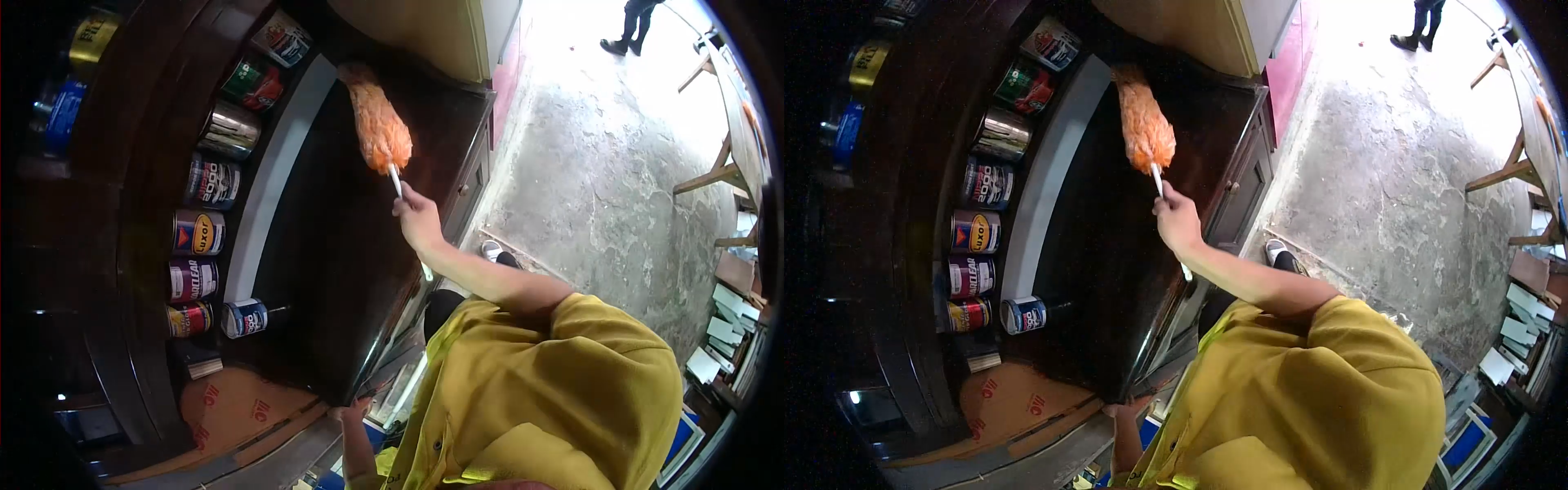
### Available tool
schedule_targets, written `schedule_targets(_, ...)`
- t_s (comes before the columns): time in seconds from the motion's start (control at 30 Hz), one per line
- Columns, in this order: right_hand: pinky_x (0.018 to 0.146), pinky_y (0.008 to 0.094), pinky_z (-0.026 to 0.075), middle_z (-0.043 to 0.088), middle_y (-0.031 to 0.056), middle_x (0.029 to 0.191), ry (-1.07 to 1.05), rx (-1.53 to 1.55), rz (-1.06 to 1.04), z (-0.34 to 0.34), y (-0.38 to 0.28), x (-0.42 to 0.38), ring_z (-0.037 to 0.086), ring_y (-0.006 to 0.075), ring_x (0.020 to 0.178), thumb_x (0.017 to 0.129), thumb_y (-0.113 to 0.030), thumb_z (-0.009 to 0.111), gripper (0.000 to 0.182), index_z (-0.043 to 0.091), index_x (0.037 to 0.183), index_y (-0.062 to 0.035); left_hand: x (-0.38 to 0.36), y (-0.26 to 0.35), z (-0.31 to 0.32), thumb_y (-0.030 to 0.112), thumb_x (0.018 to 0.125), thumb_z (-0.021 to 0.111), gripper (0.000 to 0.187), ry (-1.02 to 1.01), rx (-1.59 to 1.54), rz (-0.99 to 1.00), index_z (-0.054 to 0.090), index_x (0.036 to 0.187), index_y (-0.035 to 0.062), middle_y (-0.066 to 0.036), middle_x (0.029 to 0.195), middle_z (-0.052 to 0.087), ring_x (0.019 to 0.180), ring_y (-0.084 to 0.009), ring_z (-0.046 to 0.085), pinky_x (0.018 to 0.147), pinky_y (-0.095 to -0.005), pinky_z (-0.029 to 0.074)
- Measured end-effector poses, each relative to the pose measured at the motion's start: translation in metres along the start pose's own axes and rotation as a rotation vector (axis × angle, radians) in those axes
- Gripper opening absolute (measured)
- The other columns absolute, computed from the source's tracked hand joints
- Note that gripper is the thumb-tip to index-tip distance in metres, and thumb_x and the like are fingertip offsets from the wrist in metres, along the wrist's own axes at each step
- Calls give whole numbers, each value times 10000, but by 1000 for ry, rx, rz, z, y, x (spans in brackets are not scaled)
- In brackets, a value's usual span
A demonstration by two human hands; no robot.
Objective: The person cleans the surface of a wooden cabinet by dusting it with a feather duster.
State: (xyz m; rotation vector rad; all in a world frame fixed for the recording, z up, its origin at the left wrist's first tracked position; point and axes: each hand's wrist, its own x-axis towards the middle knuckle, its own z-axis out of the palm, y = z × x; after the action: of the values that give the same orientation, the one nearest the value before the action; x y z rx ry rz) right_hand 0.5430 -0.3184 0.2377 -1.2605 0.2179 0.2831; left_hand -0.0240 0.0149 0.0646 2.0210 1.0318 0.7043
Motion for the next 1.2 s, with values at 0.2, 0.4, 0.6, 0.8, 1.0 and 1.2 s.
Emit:
schedule_targets(0.2,475,196,364,566,-23,774,-266,199,196,-5,-34,-48,439,31,551,922,-101,597,489,487,1399,-117,20,14,4,768,786,409,835,63,-407,-278,521,1285,108,-91,1225,599,1082,-324,510,853,-546,390)
schedule_targets(0.4,442,198,336,483,-38,708,-116,235,142,5,-10,49,399,40,513,922,-61,524,523,432,1433,-127,31,24,18,778,794,365,870,139,-814,-522,482,1338,109,-106,1280,572,1180,-341,464,933,-575,343)
schedule_targets(0.6,440,185,321,463,-49,743,16,300,179,19,-36,-101,382,25,508,949,-80,510,530,409,1455,-199,20,-2,5,787,801,320,906,198,-1270,-805,443,1391,111,-121,1335,546,1279,-359,418,1013,-604,295)
schedule_targets(0.8,449,185,316,457,-53,732,-87,285,190,33,-5,-59,369,25,516,960,-74,482,510,402,1450,-190,-18,-20,16,620,902,354,717,292,-674,-963,529,1281,37,-143,1303,557,1157,-306,555,939,-525,458)
schedule_targets(1.0,455,189,318,426,-52,771,278,441,110,47,4,-174,351,38,528,997,-116,456,540,298,1500,-232,-11,18,48,523,945,267,668,389,-599,-937,490,1304,5,-163,1355,498,1185,-283,524,1021,-453,403)
schedule_targets(1.2,445,184,301,460,-56,753,142,361,189,5,40,-170,353,33,528,993,-135,479,485,381,1463,-202,-4,119,59,429,954,317,572,606,-818,-884,511,1263,-12,-163,1330,513,1183,-269,512,1032,-347,376)
